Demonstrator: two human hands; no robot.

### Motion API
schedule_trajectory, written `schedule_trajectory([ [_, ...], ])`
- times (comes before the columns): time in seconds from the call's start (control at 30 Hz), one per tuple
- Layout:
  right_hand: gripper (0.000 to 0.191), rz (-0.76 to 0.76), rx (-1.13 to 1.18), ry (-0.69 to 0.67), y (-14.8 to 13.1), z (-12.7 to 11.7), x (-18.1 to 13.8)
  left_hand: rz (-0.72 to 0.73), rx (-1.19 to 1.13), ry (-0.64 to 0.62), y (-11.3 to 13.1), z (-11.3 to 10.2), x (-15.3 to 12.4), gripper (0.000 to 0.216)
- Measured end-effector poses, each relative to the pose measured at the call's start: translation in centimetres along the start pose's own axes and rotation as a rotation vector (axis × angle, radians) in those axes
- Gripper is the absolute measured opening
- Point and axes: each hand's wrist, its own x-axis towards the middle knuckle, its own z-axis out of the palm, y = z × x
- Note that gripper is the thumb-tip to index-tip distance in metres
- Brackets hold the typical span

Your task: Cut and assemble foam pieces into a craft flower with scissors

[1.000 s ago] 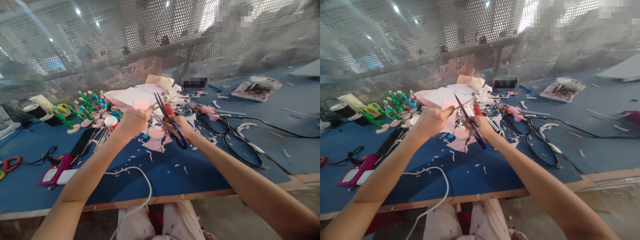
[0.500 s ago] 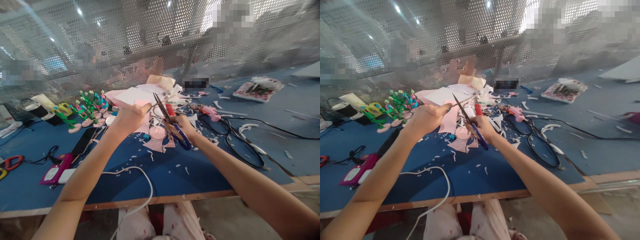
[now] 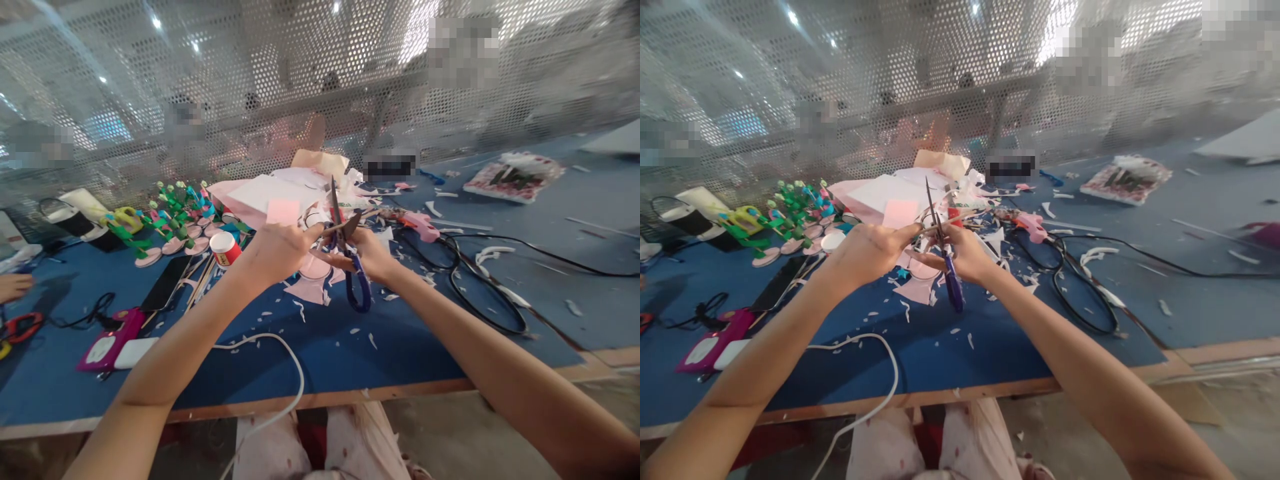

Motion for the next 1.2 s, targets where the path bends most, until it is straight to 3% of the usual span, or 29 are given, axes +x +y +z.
schedule_trajectory([
  [0.37, 0.026, 0.073, -0.055, -0.009, 0.1, 0.1, 0.0, -0.048, 0.015, -0.019, -0.6, 0.0, -0.1, 0.043],
  [0.53, 0.032, 0.194, -0.092, -0.034, 0.3, 0.4, -0.2, -0.139, -0.018, 0.011, -1.7, 0.4, 0.2, 0.038],
  [0.93, 0.042, 0.151, -0.445, 0.094, 0.8, 0.3, 0.5, -0.127, 0.044, 0.045, -1.8, 2.3, 0.7, 0.036],
  [1.2, 0.045, 0.232, -0.261, -0.041, 0.8, 0.2, 0.5, -0.104, 0.009, 0.011, -1.5, 2.3, 0.8, 0.032],
])
